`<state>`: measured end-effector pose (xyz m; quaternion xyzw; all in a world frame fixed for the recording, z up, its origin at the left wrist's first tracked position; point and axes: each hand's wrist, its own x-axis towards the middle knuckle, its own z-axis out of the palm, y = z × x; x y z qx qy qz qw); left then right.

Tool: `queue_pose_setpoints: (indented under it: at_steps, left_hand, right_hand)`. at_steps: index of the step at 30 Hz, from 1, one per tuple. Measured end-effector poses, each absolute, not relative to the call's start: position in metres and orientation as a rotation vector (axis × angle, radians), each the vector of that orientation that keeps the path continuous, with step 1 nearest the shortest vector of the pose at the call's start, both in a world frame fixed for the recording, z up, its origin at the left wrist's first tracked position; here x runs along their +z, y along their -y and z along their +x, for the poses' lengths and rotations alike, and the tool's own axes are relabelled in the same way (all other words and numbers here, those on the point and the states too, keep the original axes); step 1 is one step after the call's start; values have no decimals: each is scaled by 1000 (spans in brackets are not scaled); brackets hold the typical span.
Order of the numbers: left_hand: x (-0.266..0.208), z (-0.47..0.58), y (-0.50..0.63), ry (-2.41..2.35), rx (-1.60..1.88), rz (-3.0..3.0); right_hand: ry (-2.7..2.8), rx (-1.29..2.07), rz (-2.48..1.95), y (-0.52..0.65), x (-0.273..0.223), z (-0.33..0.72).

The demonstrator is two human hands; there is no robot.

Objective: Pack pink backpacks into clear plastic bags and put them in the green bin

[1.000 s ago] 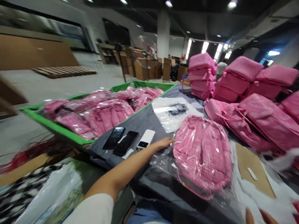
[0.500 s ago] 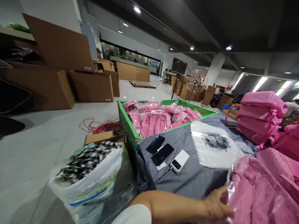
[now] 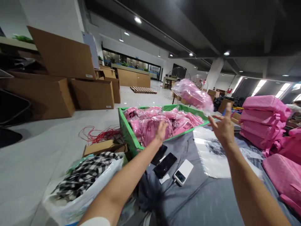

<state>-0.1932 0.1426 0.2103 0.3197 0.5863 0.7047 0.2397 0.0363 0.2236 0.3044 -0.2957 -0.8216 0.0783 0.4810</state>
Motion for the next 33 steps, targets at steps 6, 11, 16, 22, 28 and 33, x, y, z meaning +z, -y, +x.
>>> queue_pose_setpoints:
  at_steps: [6,11,16,22,28,33]
  left_hand:
    - [83,-39,-146,-1533,1342,1325]
    - [40,67,-150,-1246,867,1742]
    - [22,127,-191,-975,659,2009]
    - [-35,160,-210,-1028,589,2488]
    - [-71,148,-211,-1077,682,2670]
    - [-60,140,-212,-1048,679,2698]
  right_hand:
    - [2709,267,-828,-191,184,83]
    - [2567,554,-1569,-201,117,258]
    - [2383,336,-2023,-187,154,384]
    - [2015,-106,-2391,-207,200,502]
    - [1515,-625,-2517,-242,244,614]
    - [1233,-685,-2569,-274,237,668]
